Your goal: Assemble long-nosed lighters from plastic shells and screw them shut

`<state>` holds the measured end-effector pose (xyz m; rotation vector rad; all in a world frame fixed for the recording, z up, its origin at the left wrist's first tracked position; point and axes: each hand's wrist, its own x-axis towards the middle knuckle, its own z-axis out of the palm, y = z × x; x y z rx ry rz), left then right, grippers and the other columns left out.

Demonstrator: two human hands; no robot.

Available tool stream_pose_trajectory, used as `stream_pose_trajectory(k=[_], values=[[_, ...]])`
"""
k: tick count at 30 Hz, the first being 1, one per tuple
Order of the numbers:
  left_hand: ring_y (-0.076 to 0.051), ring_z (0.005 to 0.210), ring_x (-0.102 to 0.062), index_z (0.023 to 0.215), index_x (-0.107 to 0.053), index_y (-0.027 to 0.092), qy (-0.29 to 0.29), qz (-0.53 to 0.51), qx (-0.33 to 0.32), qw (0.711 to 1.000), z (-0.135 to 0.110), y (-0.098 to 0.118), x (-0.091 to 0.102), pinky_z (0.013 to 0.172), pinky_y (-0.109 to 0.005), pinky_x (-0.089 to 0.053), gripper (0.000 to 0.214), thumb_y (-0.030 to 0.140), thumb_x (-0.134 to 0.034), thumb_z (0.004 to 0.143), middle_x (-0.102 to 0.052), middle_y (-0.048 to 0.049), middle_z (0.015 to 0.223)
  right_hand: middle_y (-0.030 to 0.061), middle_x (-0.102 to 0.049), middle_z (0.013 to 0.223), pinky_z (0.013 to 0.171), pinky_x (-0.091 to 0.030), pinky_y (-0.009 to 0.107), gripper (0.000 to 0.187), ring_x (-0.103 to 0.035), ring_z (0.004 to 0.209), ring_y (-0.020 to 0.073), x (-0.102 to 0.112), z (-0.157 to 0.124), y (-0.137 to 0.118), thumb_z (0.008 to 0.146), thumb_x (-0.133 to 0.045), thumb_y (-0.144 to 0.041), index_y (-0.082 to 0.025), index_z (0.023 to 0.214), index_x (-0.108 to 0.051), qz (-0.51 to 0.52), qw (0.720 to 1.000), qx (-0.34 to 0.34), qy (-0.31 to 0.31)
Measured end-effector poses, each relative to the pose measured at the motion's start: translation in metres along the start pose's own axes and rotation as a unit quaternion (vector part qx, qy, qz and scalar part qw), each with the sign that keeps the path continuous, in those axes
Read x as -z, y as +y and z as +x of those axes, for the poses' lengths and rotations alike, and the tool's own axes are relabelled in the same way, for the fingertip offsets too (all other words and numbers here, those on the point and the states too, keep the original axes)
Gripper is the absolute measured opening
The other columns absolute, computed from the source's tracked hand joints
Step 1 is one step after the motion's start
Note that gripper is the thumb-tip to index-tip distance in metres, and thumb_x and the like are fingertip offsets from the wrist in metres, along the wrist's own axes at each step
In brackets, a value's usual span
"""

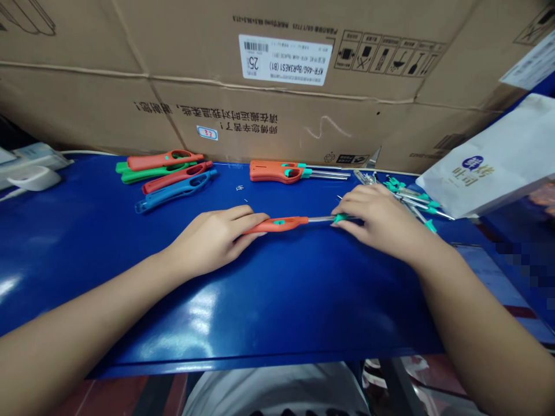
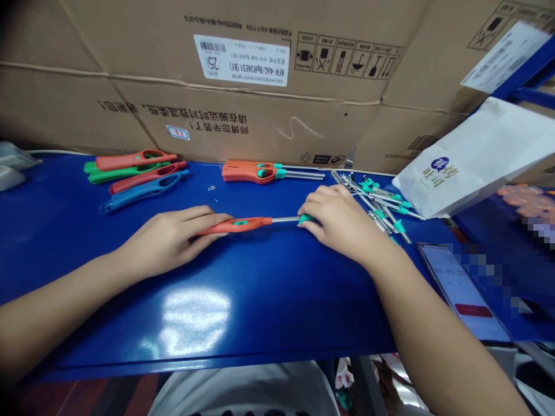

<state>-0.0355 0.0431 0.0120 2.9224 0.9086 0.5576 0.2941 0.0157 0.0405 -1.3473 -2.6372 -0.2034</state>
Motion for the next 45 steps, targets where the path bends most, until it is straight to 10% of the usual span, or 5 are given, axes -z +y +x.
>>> stream_pose_trajectory(k=[19, 28, 37, 45], values=[[-0.017, 0.089, -0.066, 0.125, -0.065, 0.017, -0.008, -0.14, 0.023, 0.99, -0.003, 0.014, -0.004, 0.079, -0.027, -0.048, 0.029, 0.031, -0.051, 0.103, -0.069, -0.0054, 0.104, 0.0106, -0.072, 0.096, 0.085, -0.04, 0.038, 0.031, -0.059, 0.09, 0.0236, -0.011, 0.007, -0.031, 0.105, -0.046, -0.031, -0.013, 0.108, -0.07, 0.044, 0.996, 0.076, 0.032], [-0.009, 0.051, -0.042, 0.079, -0.066, 0.015, -0.112, -0.36, 0.157, 0.913, -0.002, 0.025, -0.003, 0.046, -0.023, -0.029, 0.033, 0.041, -0.056, 0.097, -0.052, 0.0039, 0.059, 0.0106, -0.065, 0.084, 0.074, -0.038, 0.035, 0.03, -0.05, 0.078, 0.0219, -0.027, 0.006, -0.039, 0.105, -0.043, -0.024, -0.01, 0.093, -0.068, 0.051, 0.985, 0.156, 0.058], [-0.015, 0.076, -0.062, 0.103, -0.068, 0.012, -0.017, -0.205, -0.026, 0.978, -0.006, 0.024, 0.0, 0.071, -0.024, -0.047, 0.018, 0.023, -0.054, 0.101, -0.069, -0.0039, 0.084, 0.0083, -0.06, 0.079, 0.07, -0.035, 0.034, 0.023, -0.045, 0.074, 0.0209, -0.028, 0.004, -0.044, 0.1, -0.047, -0.017, -0.011, 0.089, -0.066, 0.051, 0.984, 0.159, 0.063], [-0.018, 0.08, -0.067, 0.124, -0.064, 0.017, -0.042, -0.111, 0.004, 0.993, -0.008, 0.026, -0.008, 0.068, -0.028, -0.049, 0.028, 0.029, -0.049, 0.104, -0.068, -0.0044, 0.096, 0.0079, -0.063, 0.082, 0.075, -0.04, 0.035, 0.025, -0.051, 0.078, 0.0218, -0.03, 0.007, -0.041, 0.102, -0.046, -0.022, -0.014, 0.09, -0.066, 0.064, 0.992, 0.107, 0.012]])
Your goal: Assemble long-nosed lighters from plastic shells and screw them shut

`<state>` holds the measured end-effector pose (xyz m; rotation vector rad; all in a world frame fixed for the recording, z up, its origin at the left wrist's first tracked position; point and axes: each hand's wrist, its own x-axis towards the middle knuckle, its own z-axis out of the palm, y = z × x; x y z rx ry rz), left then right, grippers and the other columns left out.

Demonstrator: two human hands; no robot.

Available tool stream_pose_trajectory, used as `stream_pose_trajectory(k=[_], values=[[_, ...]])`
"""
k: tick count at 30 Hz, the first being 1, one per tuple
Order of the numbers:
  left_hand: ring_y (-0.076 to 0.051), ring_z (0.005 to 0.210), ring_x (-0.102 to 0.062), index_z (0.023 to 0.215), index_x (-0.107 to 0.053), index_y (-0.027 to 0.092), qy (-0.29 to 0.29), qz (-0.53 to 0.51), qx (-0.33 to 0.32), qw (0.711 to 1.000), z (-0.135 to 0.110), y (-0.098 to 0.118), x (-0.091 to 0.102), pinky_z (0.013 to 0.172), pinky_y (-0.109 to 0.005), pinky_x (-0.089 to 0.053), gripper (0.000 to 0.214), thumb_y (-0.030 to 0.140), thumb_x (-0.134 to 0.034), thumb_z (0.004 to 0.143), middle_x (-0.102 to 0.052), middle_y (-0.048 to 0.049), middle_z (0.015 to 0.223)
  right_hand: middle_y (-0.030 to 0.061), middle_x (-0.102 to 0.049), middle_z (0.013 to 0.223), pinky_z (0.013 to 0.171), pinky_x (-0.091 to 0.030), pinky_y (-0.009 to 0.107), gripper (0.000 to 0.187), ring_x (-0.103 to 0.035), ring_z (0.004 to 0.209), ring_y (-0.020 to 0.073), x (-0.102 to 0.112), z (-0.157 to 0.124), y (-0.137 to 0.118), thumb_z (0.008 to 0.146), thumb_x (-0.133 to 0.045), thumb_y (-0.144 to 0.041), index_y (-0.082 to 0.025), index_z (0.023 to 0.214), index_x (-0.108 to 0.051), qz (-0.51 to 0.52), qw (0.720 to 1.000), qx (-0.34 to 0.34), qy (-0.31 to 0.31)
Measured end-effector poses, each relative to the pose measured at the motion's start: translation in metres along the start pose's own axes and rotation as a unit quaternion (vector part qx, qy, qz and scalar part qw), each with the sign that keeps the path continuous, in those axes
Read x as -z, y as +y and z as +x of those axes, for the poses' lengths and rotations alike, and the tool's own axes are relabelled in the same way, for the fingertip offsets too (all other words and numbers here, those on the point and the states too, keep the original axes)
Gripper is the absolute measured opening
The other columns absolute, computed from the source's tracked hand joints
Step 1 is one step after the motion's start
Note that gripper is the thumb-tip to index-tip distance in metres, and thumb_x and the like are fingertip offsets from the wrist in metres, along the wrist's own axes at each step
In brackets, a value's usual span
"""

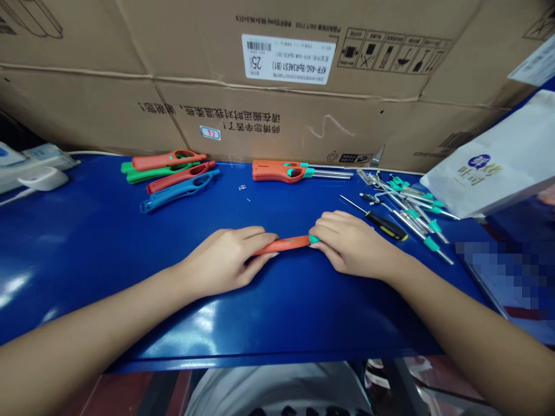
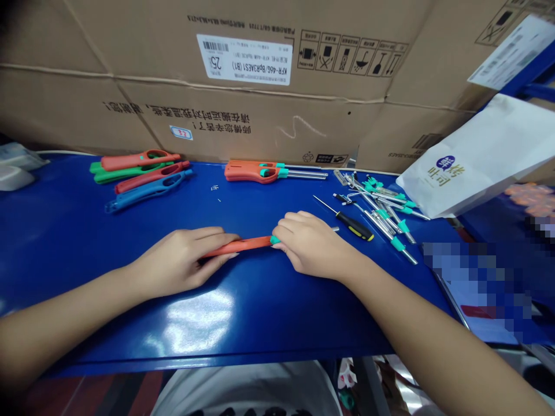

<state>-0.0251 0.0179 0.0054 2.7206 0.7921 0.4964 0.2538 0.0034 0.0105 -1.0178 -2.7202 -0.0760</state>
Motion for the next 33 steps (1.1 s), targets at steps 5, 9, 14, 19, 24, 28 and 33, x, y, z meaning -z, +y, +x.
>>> stream_pose_trajectory(k=[5, 9, 14, 19, 24, 28, 33], values=[[-0.02, 0.099, -0.067, 0.138, -0.056, 0.022, 0.006, -0.029, 0.064, 0.998, 0.003, 0.0, -0.006, 0.085, -0.032, -0.054, 0.041, 0.043, -0.052, 0.102, -0.064, -0.0062, 0.117, 0.0053, -0.066, 0.09, 0.077, -0.044, 0.032, 0.013, -0.06, 0.083, 0.0199, 0.003, -0.003, 0.011, 0.1, -0.053, -0.028, -0.018, 0.097, -0.062, 0.078, 0.994, -0.077, 0.001], [-0.018, 0.1, -0.066, 0.134, -0.057, 0.019, 0.065, -0.05, 0.05, 0.995, 0.005, -0.005, -0.005, 0.092, -0.03, -0.053, 0.04, 0.038, -0.06, 0.099, -0.063, -0.007, 0.116, 0.0026, -0.064, 0.089, 0.067, -0.043, 0.029, 0.005, -0.06, 0.076, 0.0173, 0.01, -0.009, 0.018, 0.095, -0.059, -0.026, -0.021, 0.095, -0.058, 0.082, 0.988, -0.125, 0.027], [-0.017, 0.097, -0.066, 0.125, -0.06, 0.016, 0.108, -0.048, 0.031, 0.992, 0.004, -0.009, -0.005, 0.088, -0.028, -0.054, 0.032, 0.028, -0.065, 0.096, -0.066, -0.0074, 0.113, 0.0026, -0.064, 0.087, 0.064, -0.043, 0.028, 0.006, -0.06, 0.074, 0.0175, 0.013, -0.011, 0.024, 0.092, -0.06, -0.023, -0.021, 0.093, -0.055, 0.068, 0.989, -0.127, 0.044], [-0.016, 0.09, -0.067, 0.116, -0.067, 0.015, 0.154, -0.075, 0.022, 0.985, 0.003, -0.009, -0.005, 0.082, -0.027, -0.054, 0.027, 0.027, -0.07, 0.092, -0.069, -0.0059, 0.104, 0.0024, -0.068, 0.082, 0.061, -0.042, 0.027, 0.005, -0.063, 0.068, 0.0171, 0.014, -0.013, 0.025, 0.095, -0.058, -0.025, -0.02, 0.096, -0.059, 0.029, 0.995, -0.085, 0.05], [-0.012, 0.079, -0.063, 0.116, -0.07, 0.015, 0.162, -0.122, 0.025, 0.979, 0.003, -0.007, -0.003, 0.069, -0.023, -0.053, 0.029, 0.027, -0.073, 0.09, -0.068, -0.0053, 0.098, 0.0061, -0.072, 0.083, 0.062, -0.041, 0.029, 0.016, -0.066, 0.07, 0.0193, 0.016, -0.017, 0.023, 0.101, -0.05, -0.028, -0.018, 0.1, -0.063, -0.027, 0.997, -0.027, 0.069], [-0.011, 0.071, -0.06, 0.12, -0.07, 0.016, 0.124, -0.131, 0.038, 0.983, 0.003, -0.012, -0.005, 0.059, -0.022, -0.05, 0.032, 0.031, -0.071, 0.092, -0.067, -0.0056, 0.097, 0.0051, -0.069, 0.08, 0.061, -0.037, 0.029, 0.016, -0.062, 0.067, 0.0186, 0.012, -0.013, 0.021, 0.1, -0.05, -0.029, -0.02, 0.093, -0.061, -0.004, 0.998, -0.058, 0.023], [-0.019, 0.094, -0.065, 0.123, -0.068, 0.015, 0.064, -0.07, 0.043, 0.995, 0.006, -0.017, -0.007, 0.082, -0.033, -0.056, 0.032, 0.033, -0.064, 0.097, -0.069, -0.0091, 0.109, 0.0008, -0.064, 0.075, 0.056, -0.027, 0.027, 0.017, -0.054, 0.062, 0.0156, 0.012, -0.005, 0.016, 0.095, -0.057, -0.031, -0.022, 0.082, -0.053, 0.033, 0.988, -0.128, -0.075]])
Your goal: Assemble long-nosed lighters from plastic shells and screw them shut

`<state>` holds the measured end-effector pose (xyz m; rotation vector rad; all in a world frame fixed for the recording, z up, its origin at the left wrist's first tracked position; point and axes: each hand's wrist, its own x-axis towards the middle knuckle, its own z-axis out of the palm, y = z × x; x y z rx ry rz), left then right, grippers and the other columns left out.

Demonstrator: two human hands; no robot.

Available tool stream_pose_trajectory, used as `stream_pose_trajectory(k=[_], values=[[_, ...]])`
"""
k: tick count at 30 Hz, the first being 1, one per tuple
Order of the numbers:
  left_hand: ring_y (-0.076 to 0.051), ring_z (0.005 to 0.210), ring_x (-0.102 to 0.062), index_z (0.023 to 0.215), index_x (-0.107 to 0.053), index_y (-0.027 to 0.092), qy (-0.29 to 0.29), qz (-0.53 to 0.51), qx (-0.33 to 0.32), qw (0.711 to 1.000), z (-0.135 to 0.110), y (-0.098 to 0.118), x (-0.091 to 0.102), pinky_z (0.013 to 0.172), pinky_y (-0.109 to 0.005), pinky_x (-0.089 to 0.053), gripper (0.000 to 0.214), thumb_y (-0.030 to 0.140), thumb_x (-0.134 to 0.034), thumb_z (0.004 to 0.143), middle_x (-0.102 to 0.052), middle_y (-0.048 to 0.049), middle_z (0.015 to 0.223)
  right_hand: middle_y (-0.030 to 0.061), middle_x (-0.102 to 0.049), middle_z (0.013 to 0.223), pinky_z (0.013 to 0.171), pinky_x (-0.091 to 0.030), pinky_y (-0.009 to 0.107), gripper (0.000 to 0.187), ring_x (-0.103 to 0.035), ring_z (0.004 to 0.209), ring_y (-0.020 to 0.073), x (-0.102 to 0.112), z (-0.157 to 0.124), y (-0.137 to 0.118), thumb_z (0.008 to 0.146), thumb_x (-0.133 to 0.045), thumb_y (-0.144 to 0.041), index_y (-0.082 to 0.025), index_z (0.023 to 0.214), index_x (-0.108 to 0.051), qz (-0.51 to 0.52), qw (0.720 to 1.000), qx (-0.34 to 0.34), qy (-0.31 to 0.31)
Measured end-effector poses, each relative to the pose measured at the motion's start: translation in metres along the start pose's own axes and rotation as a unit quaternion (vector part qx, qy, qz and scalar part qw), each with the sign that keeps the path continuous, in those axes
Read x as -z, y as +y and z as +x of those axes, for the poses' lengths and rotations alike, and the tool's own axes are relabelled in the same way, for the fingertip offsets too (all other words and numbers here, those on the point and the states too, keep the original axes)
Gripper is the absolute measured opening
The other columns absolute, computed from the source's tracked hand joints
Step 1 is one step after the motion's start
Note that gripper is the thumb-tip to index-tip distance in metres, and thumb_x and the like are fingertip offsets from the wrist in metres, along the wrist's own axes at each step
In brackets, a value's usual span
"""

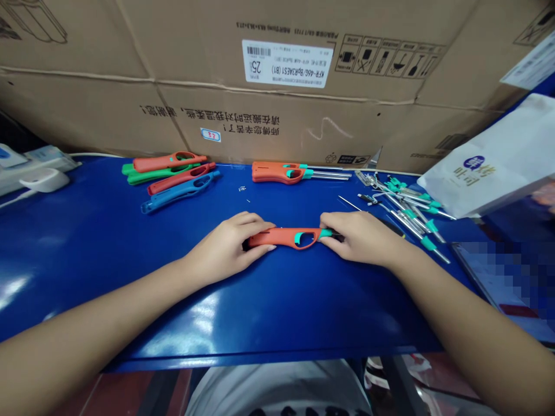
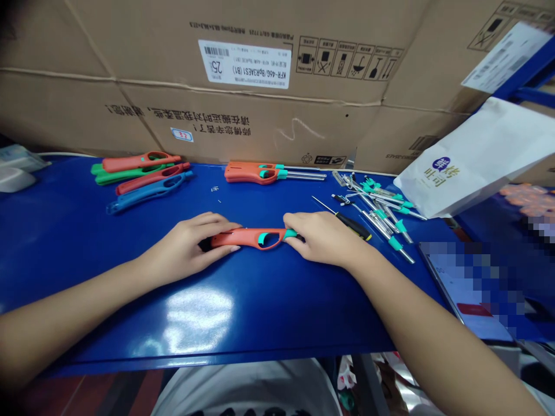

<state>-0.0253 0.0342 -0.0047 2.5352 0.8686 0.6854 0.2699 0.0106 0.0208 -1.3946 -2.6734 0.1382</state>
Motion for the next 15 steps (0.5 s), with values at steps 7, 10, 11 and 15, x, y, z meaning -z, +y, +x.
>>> stream_pose_trajectory(k=[7, 10, 11, 15], values=[[-0.027, 0.107, -0.06, 0.128, -0.066, 0.014, -0.027, 0.052, -0.001, 0.998, 0.002, 0.0, 0.003, 0.098, -0.045, -0.052, 0.041, 0.04, -0.062, 0.096, -0.064, -0.0125, 0.117, 0.0022, -0.064, 0.084, 0.059, -0.031, 0.027, 0.014, -0.053, 0.071, 0.0162, 0.016, -0.006, 0.007, 0.09, -0.064, -0.03, -0.021, 0.083, -0.056, 0.025, 0.997, -0.039, -0.059], [-0.025, 0.106, -0.061, 0.125, -0.067, 0.014, -0.03, 0.046, 0.003, 0.999, 0.002, 0.001, 0.004, 0.098, -0.044, -0.052, 0.038, 0.04, -0.059, 0.098, -0.065, -0.0117, 0.115, 0.0041, -0.065, 0.094, 0.065, -0.038, 0.028, 0.016, -0.057, 0.079, 0.0177, 0.022, -0.011, 0.014, 0.089, -0.066, -0.037, -0.021, 0.093, -0.062, 0.06, 0.995, -0.025, -0.072], [-0.025, 0.106, -0.061, 0.124, -0.068, 0.014, -0.031, 0.044, 0.005, 0.999, 0.002, 0.002, 0.004, 0.098, -0.044, -0.052, 0.037, 0.039, -0.058, 0.098, -0.065, -0.0115, 0.115, 0.005, -0.066, 0.098, 0.068, -0.041, 0.029, 0.02, -0.059, 0.083, 0.0189, 0.024, -0.012, 0.017, 0.09, -0.066, -0.041, -0.022, 0.097, -0.063, 0.067, 0.995, -0.023, -0.071], [-0.026, 0.107, -0.061, 0.126, -0.066, 0.015, -0.034, 0.038, 0.012, 0.999, 0.001, 0.005, 0.004, 0.099, -0.045, -0.052, 0.037, 0.036, -0.061, 0.096, -0.065, -0.0117, 0.118, 0.0124, -0.064, 0.101, 0.076, -0.046, 0.038, 0.025, -0.062, 0.091, 0.0278, 0.027, -0.021, 0.035, 0.094, -0.053, -0.04, -0.019, 0.102, -0.062, -0.048, 0.989, -0.14, -0.016]])
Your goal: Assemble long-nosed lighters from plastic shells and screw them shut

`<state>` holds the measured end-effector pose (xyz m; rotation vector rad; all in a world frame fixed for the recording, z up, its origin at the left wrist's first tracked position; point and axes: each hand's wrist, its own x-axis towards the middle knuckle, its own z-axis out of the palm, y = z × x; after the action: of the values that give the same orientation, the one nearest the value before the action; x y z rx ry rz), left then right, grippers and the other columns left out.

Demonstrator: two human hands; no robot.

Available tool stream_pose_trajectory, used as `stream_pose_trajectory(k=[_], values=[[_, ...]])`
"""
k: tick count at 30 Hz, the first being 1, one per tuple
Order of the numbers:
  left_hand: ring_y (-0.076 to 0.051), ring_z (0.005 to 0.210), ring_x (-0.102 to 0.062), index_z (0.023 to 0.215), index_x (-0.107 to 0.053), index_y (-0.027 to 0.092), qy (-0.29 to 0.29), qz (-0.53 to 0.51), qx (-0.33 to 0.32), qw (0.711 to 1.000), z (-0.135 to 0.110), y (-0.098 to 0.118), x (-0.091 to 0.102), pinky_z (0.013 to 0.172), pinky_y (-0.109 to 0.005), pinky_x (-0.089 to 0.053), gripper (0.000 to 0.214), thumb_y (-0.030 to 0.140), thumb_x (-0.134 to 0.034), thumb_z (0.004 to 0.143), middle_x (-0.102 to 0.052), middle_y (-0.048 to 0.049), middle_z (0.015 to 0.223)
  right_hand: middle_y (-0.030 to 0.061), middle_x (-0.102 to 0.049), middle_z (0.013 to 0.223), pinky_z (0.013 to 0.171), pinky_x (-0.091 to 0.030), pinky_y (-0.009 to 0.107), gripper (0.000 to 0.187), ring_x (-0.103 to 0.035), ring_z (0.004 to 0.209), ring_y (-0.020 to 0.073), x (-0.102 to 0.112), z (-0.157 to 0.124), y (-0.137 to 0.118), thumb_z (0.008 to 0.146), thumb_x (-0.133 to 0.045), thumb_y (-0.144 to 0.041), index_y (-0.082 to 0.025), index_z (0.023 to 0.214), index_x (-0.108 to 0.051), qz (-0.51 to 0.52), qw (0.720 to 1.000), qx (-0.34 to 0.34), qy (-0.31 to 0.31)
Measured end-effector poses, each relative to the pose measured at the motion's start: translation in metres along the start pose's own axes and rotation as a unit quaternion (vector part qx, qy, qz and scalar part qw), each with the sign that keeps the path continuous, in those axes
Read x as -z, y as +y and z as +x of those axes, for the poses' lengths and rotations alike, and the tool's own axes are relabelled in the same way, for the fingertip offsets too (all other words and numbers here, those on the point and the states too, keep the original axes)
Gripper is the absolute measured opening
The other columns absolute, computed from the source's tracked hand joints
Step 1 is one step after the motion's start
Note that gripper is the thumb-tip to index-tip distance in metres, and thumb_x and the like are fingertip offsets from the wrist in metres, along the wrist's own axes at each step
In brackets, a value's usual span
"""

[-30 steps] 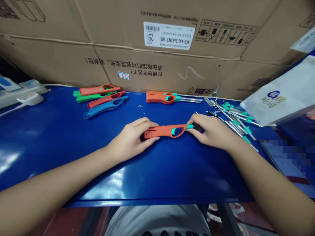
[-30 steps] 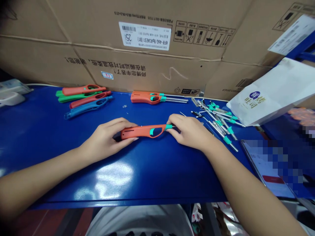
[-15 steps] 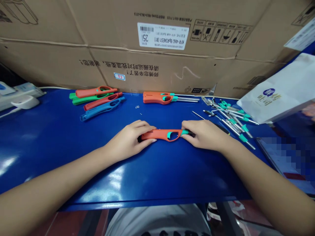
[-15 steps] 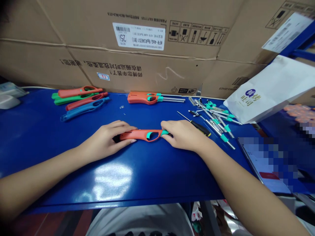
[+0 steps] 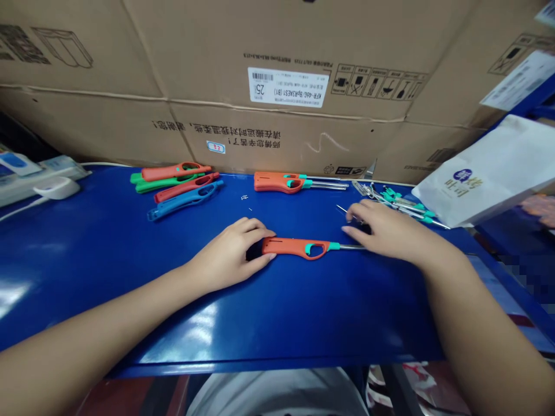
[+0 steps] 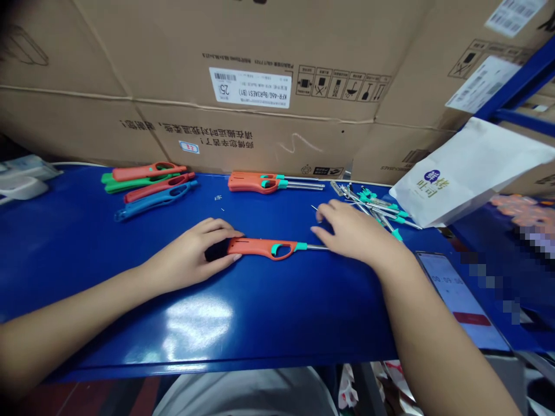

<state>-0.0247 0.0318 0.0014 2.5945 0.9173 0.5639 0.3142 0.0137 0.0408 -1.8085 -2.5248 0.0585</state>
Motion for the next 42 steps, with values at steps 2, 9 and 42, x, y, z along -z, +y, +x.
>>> stream_pose_trajectory(k=[2, 9, 42], values=[[-0.026, 0.11, -0.06, 0.129, -0.064, 0.016, 0.0, -0.004, 0.001, 1.0, -0.001, 0.001, 0.0, 0.1, -0.045, -0.052, 0.038, 0.034, -0.063, 0.095, -0.066, -0.0117, 0.12, 0.0175, -0.063, 0.101, 0.076, -0.047, 0.043, 0.023, -0.063, 0.093, 0.0344, -0.002, -0.001, 0.012, 0.089, -0.054, -0.033, -0.016, 0.103, -0.061, -0.084, 0.992, -0.095, 0.02], [-0.023, 0.101, -0.063, 0.123, -0.069, 0.019, 0.004, -0.044, 0.007, 0.999, -0.001, -0.003, -0.002, 0.093, -0.041, -0.055, 0.031, 0.026, -0.065, 0.094, -0.066, -0.0093, 0.108, 0.019, -0.07, 0.087, 0.066, -0.045, 0.04, 0.018, -0.068, 0.078, 0.0343, -0.006, -0.001, 0.022, 0.087, -0.053, -0.031, -0.016, 0.087, -0.063, -0.091, 0.975, -0.162, -0.124], [-0.025, 0.1, -0.063, 0.118, -0.073, 0.016, 0.006, -0.067, 0.029, 0.997, -0.005, 0.0, -0.008, 0.093, -0.041, -0.053, 0.034, 0.03, -0.075, 0.088, -0.066, -0.0081, 0.102, 0.0057, -0.074, 0.095, 0.072, -0.05, 0.033, 0.023, -0.065, 0.083, 0.022, -0.018, 0.042, -0.084, 0.09, -0.063, -0.042, -0.022, 0.094, -0.073, 0.349, 0.921, -0.046, 0.169]])
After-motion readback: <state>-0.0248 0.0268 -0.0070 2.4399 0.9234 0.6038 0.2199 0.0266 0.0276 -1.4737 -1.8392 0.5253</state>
